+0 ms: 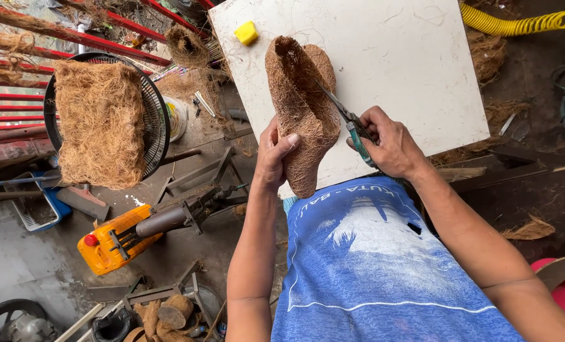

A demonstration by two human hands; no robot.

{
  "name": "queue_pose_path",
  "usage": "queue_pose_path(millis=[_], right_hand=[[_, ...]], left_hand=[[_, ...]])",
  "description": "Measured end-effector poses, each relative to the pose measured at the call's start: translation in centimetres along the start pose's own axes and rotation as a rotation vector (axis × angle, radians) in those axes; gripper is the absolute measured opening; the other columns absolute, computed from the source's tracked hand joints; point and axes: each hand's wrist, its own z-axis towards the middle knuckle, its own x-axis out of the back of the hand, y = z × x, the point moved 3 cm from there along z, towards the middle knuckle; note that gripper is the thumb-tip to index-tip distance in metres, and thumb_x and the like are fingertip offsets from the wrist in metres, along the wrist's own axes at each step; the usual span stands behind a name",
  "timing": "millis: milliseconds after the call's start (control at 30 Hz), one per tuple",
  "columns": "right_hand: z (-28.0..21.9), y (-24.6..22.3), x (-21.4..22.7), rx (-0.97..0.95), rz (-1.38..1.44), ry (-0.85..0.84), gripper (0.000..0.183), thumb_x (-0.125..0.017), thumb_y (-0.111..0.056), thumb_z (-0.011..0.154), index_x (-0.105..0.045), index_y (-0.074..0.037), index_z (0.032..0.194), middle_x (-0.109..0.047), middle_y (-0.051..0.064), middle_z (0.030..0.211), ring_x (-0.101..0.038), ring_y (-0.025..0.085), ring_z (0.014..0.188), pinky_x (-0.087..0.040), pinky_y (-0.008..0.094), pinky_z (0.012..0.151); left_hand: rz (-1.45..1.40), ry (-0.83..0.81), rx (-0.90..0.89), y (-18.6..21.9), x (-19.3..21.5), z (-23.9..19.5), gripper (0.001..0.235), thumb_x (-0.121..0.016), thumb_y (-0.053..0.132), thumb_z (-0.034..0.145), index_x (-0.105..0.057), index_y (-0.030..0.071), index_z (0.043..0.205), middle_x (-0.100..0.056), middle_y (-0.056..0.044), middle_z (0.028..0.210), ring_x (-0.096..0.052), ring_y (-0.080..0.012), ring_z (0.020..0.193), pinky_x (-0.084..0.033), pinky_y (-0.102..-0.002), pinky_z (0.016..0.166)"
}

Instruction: The person picks up a pair of coco fiber slippers and trims loose fibers from the edges using scissors. They repeatedly inspect the slippers, rotate them, and make precise cuts to shape the openings. The slippers are placed on a white work table during the process.

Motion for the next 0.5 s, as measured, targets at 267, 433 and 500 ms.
queue_pose_path(millis=[267,433,500], right_hand=[[-0.6,1.5,0.5,0.016,-0.005,0.051,0.035,-0.075,-0.035,0.090,-0.054,-0.009,0.101,-0.060,0.009,0.066,-0.055,0.022,0.065,-0.044,0.033,0.062],[-1.0,0.7,0.4,0.033,-0.009,0.080,0.029,-0.074,-0.030,0.090,-0.055,-0.010,0.101,-0.058,0.008,0.064,-0.055,0.022,0.063,-0.045,0.033,0.061],[-1.1,0.3,0.4,0.048,-0.016,0.100,0.027,-0.073,-0.029,0.092,-0.056,-0.010,0.099,-0.059,0.008,0.063,-0.055,0.021,0.061,-0.045,0.032,0.060]], left_hand=[[-0.006,-0.015,0.006,0.4,-1.1,0.2,0.057,-0.075,0.030,0.074,-0.063,0.006,0.125,-0.065,-0.012,0.106,-0.064,-0.0215,0.098,-0.055,-0.043,0.083],[-0.023,-0.029,0.009,-0.2,-1.0,0.4,0.059,-0.074,0.029,0.074,-0.062,0.005,0.127,-0.065,-0.013,0.106,-0.065,-0.0229,0.098,-0.056,-0.044,0.083],[-0.015,-0.036,0.001,-0.4,-0.7,0.6,0.059,-0.074,0.028,0.075,-0.061,0.005,0.128,-0.065,-0.013,0.108,-0.064,-0.0224,0.099,-0.055,-0.044,0.083]])
